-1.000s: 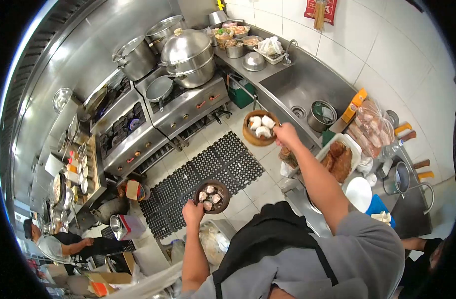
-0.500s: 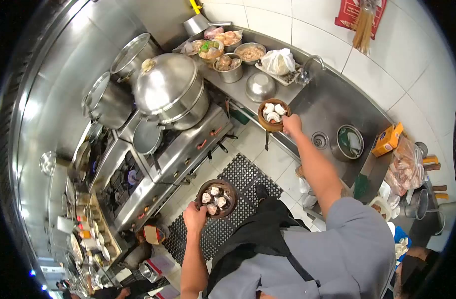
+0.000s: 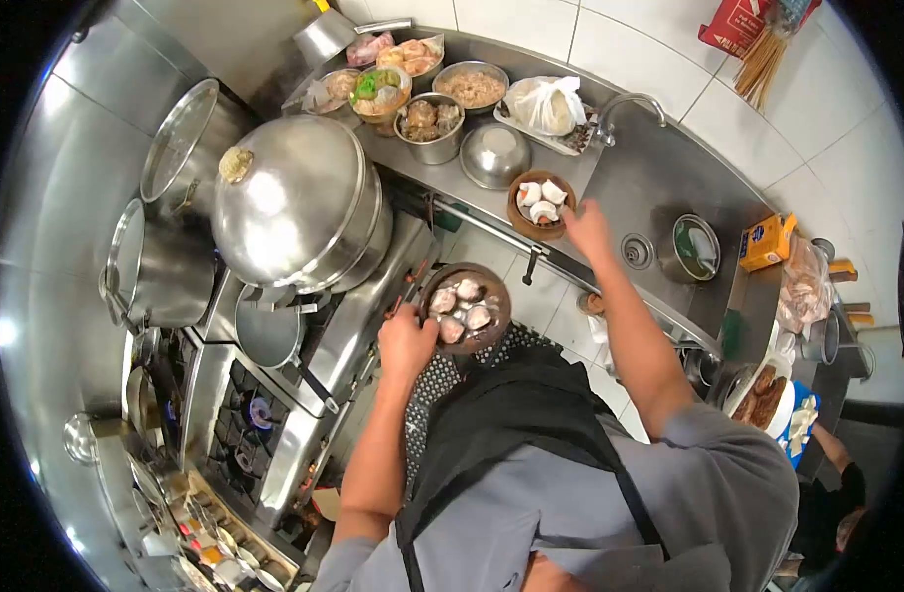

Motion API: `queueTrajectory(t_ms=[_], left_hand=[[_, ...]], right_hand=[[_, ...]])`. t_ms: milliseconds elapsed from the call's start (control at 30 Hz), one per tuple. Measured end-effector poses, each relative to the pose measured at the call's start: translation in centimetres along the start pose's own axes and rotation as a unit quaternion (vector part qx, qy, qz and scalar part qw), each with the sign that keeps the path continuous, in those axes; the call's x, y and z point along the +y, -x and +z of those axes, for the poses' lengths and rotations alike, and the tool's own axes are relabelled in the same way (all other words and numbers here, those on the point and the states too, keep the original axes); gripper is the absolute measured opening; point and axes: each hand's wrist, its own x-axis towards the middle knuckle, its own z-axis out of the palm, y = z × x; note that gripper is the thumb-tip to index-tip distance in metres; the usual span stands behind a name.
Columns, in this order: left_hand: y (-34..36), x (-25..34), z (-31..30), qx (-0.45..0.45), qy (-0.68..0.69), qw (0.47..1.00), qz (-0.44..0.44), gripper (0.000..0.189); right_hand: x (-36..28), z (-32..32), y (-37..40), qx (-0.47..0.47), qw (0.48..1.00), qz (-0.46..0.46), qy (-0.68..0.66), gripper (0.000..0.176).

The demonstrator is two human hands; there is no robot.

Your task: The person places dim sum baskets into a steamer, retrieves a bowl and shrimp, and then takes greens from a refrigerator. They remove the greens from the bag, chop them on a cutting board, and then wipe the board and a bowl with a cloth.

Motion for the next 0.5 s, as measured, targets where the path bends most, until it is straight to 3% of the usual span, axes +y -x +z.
queueTrajectory(t_ms=[100, 200, 300, 500], left_hand=[[-4.3, 1.1, -0.5, -0.024, -0.015, 0.996, 0.084, 0.032], [-7.1, 2.8, -1.0, -0.055, -0.042, 0.986, 0.150, 0.030], [-9.3, 3.6, -0.6, -0.088, -0.075, 0.977, 0.178, 0.030], [-9.7, 4.5, -1.7, -0.075, 0.078, 0.979, 0.171, 0.047]], right_hand=[[-6.8, -5.5, 5.8, -0.248, 0.962, -0.022, -0.112, 0.045], [-10.5, -6.6, 8.9, -0.332, 0.937, -0.066, -0.082, 0.043], [-10.1, -4.2, 8.8, -0.247, 0.963, -0.112, -0.016, 0.039], [-10.9, -4.7, 6.3, -0.217, 0.973, -0.081, 0.000, 0.027]])
